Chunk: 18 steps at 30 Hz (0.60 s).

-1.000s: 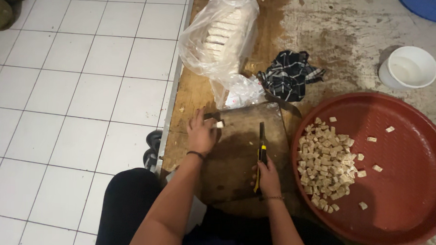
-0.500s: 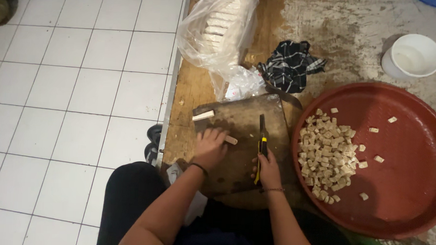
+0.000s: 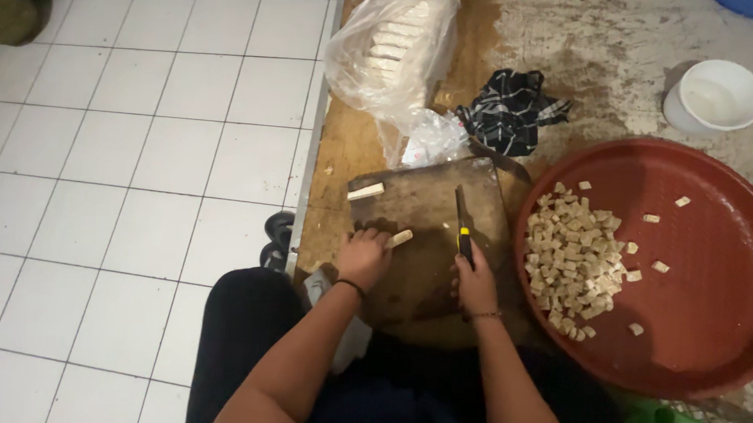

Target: The person cuts rectangular blocks of tofu into small cubes using a knife on a wooden cutting board. The diced pieces are transferred into a red plastic tray. The person continues cutting additional blocks from a plastic bag.

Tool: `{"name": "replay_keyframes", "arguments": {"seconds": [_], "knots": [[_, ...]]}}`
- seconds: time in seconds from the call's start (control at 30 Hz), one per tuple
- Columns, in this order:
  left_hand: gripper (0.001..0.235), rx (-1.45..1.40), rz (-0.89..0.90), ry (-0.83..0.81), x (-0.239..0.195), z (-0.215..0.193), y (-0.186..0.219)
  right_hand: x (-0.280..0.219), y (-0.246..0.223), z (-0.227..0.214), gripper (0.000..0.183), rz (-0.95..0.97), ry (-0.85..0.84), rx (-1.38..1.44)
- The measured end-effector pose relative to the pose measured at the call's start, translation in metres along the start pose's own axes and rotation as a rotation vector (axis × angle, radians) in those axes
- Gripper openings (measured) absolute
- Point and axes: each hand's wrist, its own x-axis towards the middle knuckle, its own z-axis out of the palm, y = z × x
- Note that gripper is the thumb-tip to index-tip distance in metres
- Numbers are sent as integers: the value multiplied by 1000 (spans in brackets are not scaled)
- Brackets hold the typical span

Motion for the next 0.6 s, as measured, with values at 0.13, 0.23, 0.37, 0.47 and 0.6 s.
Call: {"name": "replay_keyframes", "arguments": {"seconds": [0.13, 0.23, 0.37, 0.47, 0.6], "knots": [[44, -146, -23, 80, -12, -5, -6, -22, -3, 4, 53, -175, -48, -86], [55, -293, -151, 35, -18, -7, -13, -33, -3, 4, 56, -238, -13, -275], [50, -296, -202, 20, -33, -9, -30, -43, -2, 1, 58, -254, 0, -348], [47, -296, -209, 19, -37, -9, -36, -48, 0, -1, 58, -215, -14, -356], [42, -364, -151, 86, -31, -2, -31, -58, 5, -5, 53, -399, 17, -458]]}}
